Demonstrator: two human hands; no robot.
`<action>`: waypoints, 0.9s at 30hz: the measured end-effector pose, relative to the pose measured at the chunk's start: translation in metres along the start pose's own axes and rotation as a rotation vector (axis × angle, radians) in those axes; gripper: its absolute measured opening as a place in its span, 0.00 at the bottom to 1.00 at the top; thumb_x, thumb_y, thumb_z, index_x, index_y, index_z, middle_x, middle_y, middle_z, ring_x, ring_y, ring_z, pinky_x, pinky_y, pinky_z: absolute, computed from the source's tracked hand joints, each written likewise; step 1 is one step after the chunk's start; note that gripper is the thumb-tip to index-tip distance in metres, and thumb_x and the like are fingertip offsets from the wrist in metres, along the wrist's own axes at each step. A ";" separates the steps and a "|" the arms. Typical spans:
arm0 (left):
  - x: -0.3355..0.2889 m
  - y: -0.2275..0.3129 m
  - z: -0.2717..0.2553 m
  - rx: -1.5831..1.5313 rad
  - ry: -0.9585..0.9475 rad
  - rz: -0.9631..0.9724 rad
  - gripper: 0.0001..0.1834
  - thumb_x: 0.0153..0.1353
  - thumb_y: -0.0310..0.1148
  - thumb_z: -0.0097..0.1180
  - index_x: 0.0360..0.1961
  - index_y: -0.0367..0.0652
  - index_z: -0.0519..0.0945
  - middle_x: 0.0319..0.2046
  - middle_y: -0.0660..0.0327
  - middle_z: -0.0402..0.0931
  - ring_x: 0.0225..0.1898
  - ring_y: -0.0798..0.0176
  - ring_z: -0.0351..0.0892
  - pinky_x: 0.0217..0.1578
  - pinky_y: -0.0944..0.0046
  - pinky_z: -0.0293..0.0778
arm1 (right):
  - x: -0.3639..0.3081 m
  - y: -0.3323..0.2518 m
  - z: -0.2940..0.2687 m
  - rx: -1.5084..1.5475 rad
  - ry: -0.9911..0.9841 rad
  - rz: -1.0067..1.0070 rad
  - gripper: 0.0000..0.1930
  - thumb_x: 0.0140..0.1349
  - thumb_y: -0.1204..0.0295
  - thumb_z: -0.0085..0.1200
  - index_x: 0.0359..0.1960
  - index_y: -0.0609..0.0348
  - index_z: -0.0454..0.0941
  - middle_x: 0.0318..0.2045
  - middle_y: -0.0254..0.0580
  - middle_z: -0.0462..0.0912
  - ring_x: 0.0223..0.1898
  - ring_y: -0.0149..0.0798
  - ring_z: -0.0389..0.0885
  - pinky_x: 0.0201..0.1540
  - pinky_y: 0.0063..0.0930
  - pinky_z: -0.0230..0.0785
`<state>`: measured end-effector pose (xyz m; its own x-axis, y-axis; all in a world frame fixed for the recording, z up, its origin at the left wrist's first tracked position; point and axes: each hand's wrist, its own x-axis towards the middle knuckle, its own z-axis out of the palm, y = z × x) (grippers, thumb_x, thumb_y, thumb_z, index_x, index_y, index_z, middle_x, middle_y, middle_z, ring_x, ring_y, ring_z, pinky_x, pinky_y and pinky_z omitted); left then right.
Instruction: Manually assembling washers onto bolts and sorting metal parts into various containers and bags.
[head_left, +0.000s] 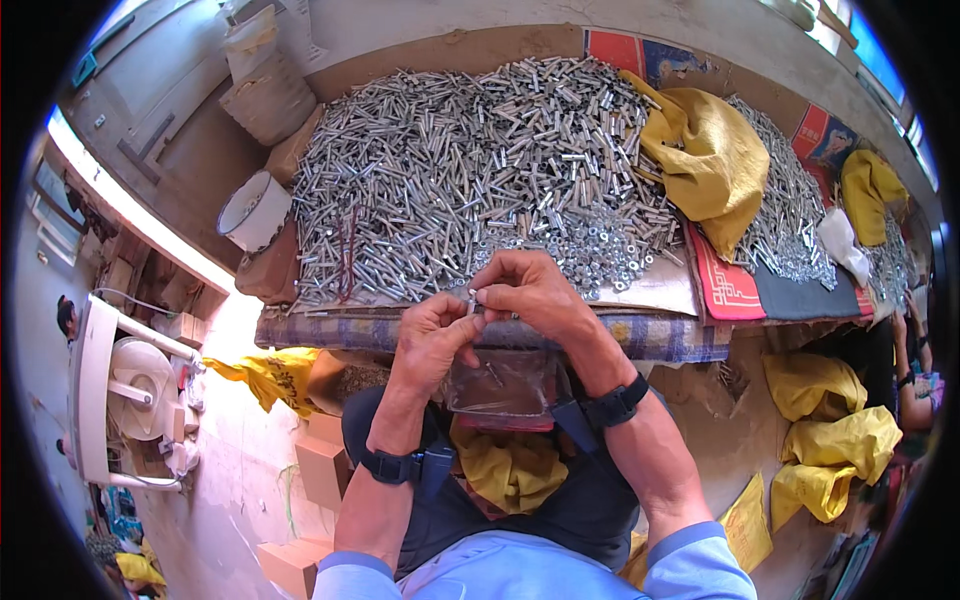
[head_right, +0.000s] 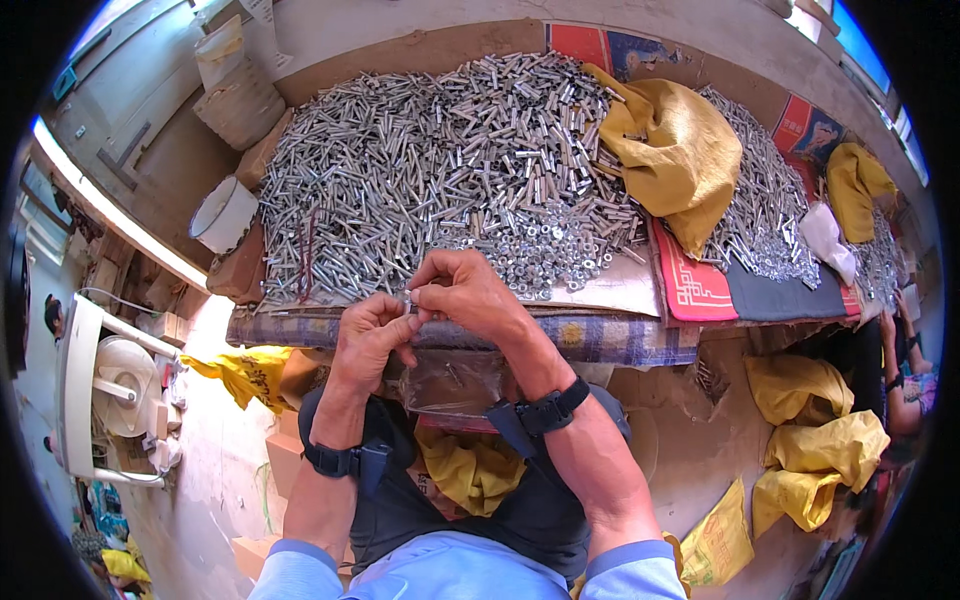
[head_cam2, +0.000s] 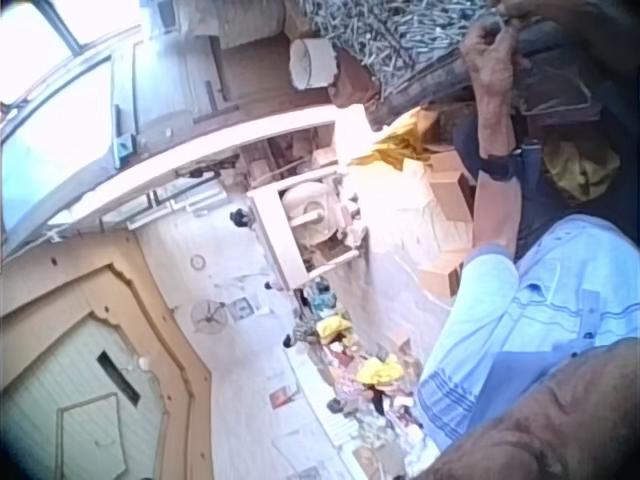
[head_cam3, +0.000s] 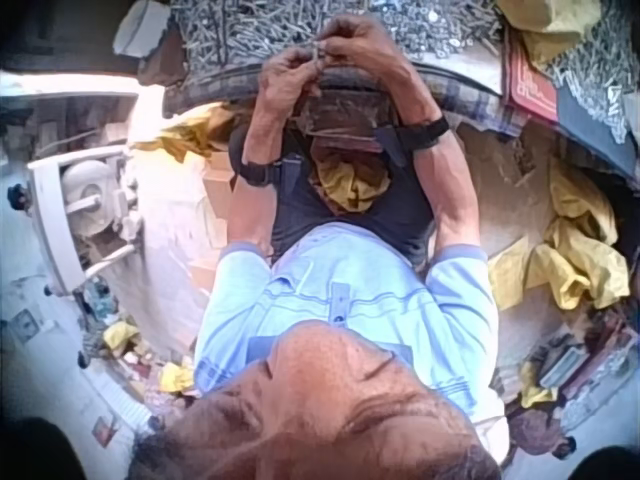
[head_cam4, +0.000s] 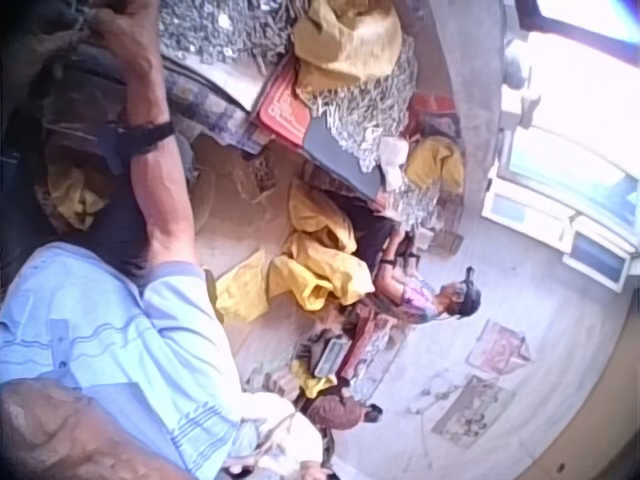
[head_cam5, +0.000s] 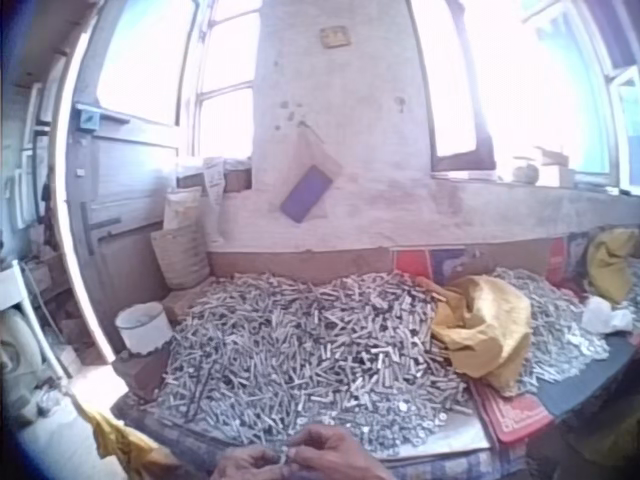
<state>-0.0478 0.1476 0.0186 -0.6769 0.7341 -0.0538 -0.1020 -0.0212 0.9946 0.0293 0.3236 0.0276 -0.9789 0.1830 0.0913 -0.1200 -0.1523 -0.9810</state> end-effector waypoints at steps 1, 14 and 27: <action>0.000 0.000 0.001 -0.021 -0.023 -0.004 0.06 0.61 0.27 0.65 0.33 0.36 0.80 0.27 0.63 0.80 0.22 0.73 0.77 0.19 0.74 0.75 | -0.001 0.000 0.000 0.012 -0.008 -0.006 0.05 0.59 0.79 0.56 0.35 0.69 0.80 0.27 0.38 0.82 0.27 0.26 0.80 0.29 0.20 0.72; -0.002 -0.001 0.007 0.258 0.041 0.039 0.03 0.60 0.23 0.62 0.34 0.35 0.81 0.30 0.63 0.81 0.24 0.74 0.78 0.21 0.73 0.76 | 0.000 0.001 -0.002 -0.207 -0.028 -0.074 0.06 0.57 0.76 0.60 0.33 0.68 0.81 0.21 0.37 0.82 0.25 0.25 0.78 0.28 0.23 0.71; 0.007 -0.005 0.020 0.158 -0.015 0.221 0.04 0.61 0.23 0.61 0.37 0.36 0.82 0.30 0.60 0.82 0.25 0.70 0.80 0.24 0.71 0.78 | 0.006 0.009 0.013 -0.345 -0.047 -0.098 0.21 0.69 0.55 0.53 0.37 0.66 0.79 0.33 0.45 0.81 0.37 0.38 0.77 0.42 0.34 0.70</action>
<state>-0.0375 0.1668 0.0149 -0.6590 0.7335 0.1664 0.1632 -0.0766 0.9836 0.0201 0.3105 0.0215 -0.9731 0.1341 0.1872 -0.1581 0.2019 -0.9666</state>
